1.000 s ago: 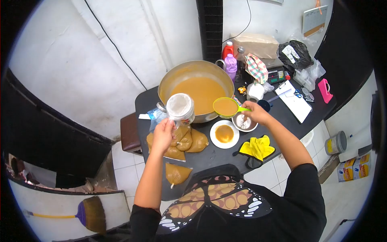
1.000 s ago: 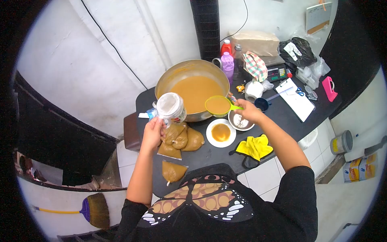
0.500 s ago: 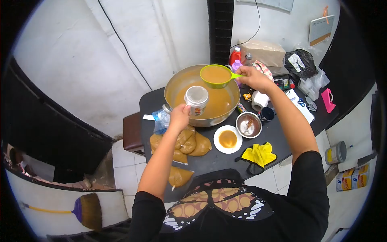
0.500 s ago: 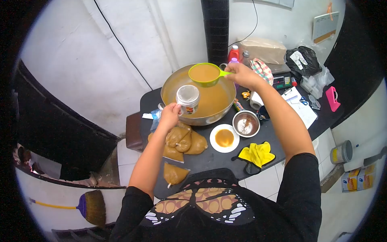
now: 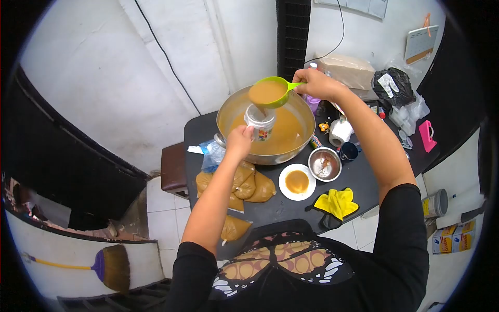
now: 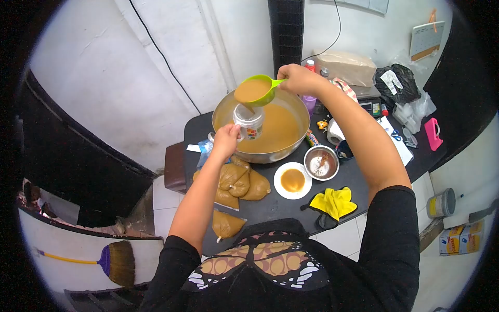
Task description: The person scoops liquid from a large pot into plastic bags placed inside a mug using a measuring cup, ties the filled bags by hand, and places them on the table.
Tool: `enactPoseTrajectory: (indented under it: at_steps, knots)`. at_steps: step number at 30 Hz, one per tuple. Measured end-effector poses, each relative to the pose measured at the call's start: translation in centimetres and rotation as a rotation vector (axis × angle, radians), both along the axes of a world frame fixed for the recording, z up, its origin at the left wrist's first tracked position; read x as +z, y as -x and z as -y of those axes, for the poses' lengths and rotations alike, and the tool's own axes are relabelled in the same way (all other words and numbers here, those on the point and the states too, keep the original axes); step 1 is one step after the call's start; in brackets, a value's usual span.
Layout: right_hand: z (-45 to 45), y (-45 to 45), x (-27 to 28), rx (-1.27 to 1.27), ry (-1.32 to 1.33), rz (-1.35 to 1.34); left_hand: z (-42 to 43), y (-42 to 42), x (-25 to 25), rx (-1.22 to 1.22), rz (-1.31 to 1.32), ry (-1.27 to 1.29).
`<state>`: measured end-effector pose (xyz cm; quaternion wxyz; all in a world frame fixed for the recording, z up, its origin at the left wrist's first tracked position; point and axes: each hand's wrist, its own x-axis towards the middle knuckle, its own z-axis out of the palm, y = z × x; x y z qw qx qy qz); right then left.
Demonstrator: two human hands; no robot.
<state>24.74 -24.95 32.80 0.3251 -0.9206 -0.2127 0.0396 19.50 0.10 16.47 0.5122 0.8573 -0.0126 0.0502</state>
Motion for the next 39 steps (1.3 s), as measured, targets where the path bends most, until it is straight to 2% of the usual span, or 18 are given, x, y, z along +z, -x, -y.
enactPoseTrajectory:
  at_steps: [8,16,19,25,29,39]
  knots:
    - [-0.6,-0.7,0.8,0.021,-0.004,0.084,0.1,-0.3,0.2,0.052,-0.034,0.073]
    - [-1.2,-1.0,1.7,0.011,0.102,0.141,0.2,-0.1,0.4,0.016,-0.090,0.136]
    - [-1.3,-1.0,2.0,0.007,0.134,0.168,0.5,0.0,0.6,0.047,0.002,0.146]
    - [-1.6,-0.6,2.4,0.004,0.172,0.245,1.1,0.4,1.9,0.066,-0.080,0.244]
    - [-1.6,-0.7,2.3,0.014,0.195,0.321,1.1,0.4,1.9,0.073,-0.066,0.224]
    - [-2.8,-0.1,3.1,-0.012,0.269,0.309,0.9,0.9,3.0,0.108,-0.059,0.208]
